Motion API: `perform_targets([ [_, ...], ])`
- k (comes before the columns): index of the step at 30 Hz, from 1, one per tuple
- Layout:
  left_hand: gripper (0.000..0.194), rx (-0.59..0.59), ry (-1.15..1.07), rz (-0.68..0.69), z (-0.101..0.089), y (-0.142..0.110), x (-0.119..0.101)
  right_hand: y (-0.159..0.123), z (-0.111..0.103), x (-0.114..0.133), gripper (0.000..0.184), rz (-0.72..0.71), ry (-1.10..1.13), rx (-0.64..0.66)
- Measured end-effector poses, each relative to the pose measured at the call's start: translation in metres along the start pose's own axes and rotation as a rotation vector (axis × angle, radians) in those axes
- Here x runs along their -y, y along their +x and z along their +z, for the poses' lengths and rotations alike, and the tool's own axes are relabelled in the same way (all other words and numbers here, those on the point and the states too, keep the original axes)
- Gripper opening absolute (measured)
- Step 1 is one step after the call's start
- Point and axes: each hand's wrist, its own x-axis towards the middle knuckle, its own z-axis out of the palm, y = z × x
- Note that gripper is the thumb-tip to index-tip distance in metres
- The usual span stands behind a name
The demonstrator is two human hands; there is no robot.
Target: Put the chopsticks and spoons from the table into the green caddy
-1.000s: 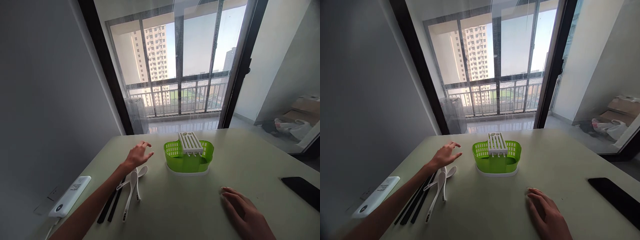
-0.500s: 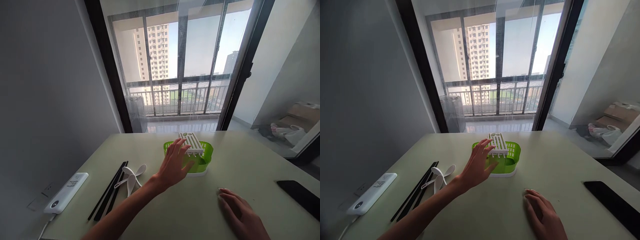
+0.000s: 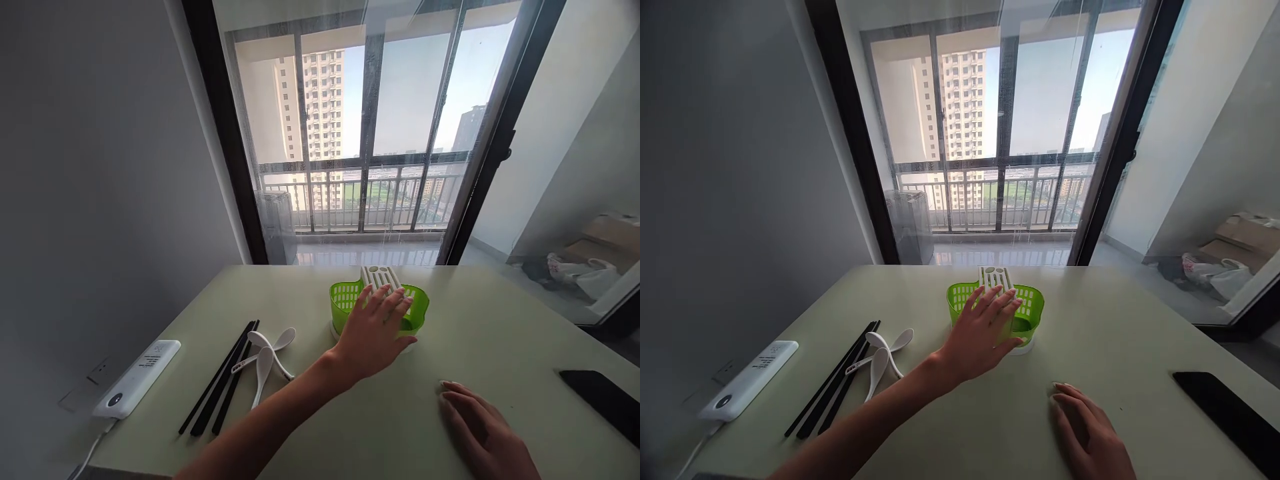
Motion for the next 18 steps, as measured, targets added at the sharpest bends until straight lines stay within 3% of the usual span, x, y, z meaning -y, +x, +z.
perform_targets([
  [4,0.047,-0.058,0.060,-0.056,-0.003,-0.006,0.032,0.000,-0.001,-0.006,0.040,-0.016,-0.015,0.039],
  [11,0.027,-0.142,0.139,-0.237,-0.034,-0.039,0.120,0.000,0.002,-0.013,0.037,-0.037,0.008,0.016],
  [18,0.031,-0.096,0.193,-0.452,-0.074,-0.081,0.175,0.000,0.004,-0.013,0.037,0.004,0.028,0.033],
])
